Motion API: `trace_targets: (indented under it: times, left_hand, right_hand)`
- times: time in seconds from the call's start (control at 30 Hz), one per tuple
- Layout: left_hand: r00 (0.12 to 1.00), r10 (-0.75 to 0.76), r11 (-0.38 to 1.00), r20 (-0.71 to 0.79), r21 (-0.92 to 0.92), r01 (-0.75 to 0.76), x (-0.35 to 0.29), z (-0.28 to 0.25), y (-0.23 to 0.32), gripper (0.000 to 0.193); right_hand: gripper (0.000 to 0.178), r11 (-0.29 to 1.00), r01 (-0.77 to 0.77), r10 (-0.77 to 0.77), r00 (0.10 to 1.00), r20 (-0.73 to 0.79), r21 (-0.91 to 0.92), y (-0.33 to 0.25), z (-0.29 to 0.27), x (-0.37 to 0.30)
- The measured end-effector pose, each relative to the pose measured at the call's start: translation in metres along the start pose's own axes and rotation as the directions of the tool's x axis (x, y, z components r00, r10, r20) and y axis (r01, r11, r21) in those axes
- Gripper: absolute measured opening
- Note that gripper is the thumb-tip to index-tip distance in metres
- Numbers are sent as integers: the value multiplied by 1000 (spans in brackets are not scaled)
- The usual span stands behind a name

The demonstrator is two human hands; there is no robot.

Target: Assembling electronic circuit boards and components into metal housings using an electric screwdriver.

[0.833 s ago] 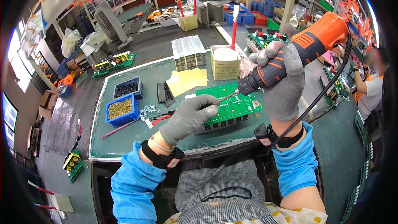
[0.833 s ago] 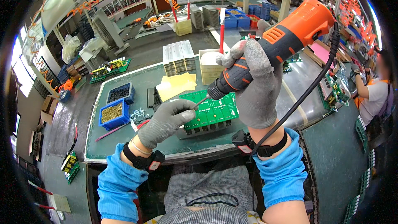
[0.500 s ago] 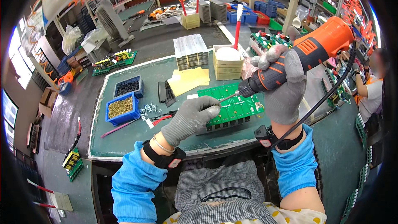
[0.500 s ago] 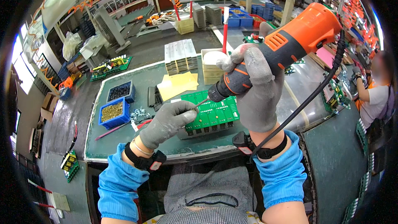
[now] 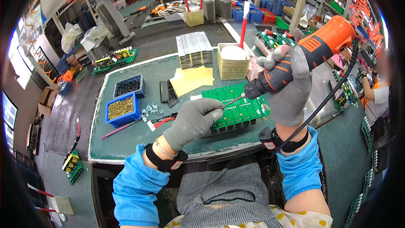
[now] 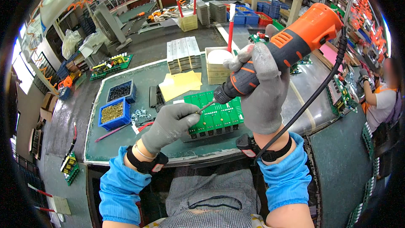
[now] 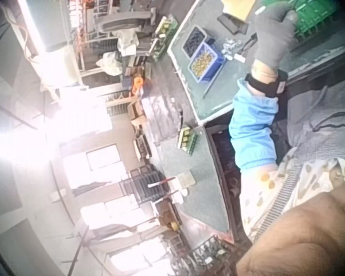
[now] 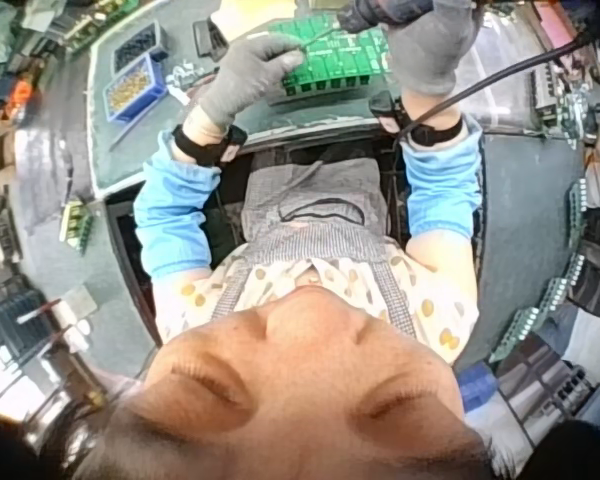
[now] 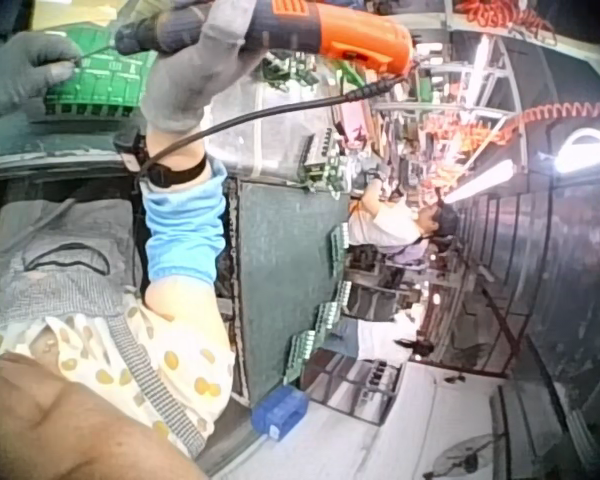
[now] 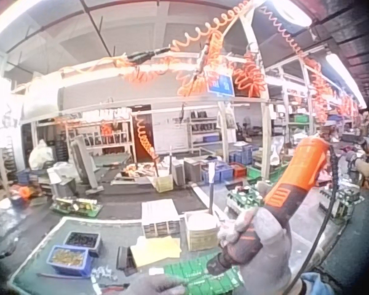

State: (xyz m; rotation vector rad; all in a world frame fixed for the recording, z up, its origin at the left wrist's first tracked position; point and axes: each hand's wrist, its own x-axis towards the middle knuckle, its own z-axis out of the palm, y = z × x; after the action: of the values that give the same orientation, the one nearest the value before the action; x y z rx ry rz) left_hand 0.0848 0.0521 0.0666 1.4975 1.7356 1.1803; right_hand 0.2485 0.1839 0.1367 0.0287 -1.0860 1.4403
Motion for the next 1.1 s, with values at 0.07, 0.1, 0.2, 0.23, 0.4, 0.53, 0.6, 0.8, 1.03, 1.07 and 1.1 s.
trace_targets:
  times: [0.07, 0.1, 0.2, 0.23, 0.4, 0.53, 0.6, 0.8, 1.03, 1.07, 1.1]
  left_hand:
    - [996, 75, 996, -56, 51, -72, -2, 2, 2, 22]
    - [987, 126, 987, -95, 113, -115, -3, 2, 3, 20]
    - [972, 174, 976, -159, 159, -149, -4, 4, 7, 18]
    - [968, 169, 979, -185, 143, -143, -5, 4, 7, 17]
    - [972, 31, 980, -231, 197, 15, -10, -21, -8, 16]
    - [881, 35, 915, -472, 369, 162, -16, -100, -43, 15]
    - [807, 8, 854, -591, 423, 302, -26, -137, -62, 15]
    - [774, -72, 583, -630, 603, 545, -39, -156, -72, 52]
    - [985, 69, 817, -160, 575, 36, -32, -51, -5, 107]
    - [993, 78, 771, -90, 637, -3, -26, -37, -1, 113]
    - [996, 83, 719, -18, 693, -47, -21, -27, 1, 119]
  right_hand:
    - [59, 998, -13, 16, 999, -45, 56, 1, 1, 2]
    - [56, 998, -15, 20, 995, -98, 57, 0, 2, 2]
    - [53, 997, -24, 35, 988, -153, 73, 1, 6, 2]
    - [53, 995, -30, 44, 987, -156, 92, 1, 7, 2]
    - [59, 996, 28, -18, 992, -124, 84, 12, 13, -3]
    - [54, 986, 64, -72, 996, -49, -155, 24, 12, 4]
    - [67, 983, 115, -119, 993, -20, -143, 31, 13, 3]
    - [71, 959, 91, -97, 995, -11, -267, 49, 14, 6]
    - [68, 968, 66, -69, 998, -7, -240, 55, 14, 7]
    - [60, 972, 67, -73, 997, -18, -224, 55, 16, 7]
    - [52, 975, 70, -79, 996, -35, -209, 55, 17, 7]
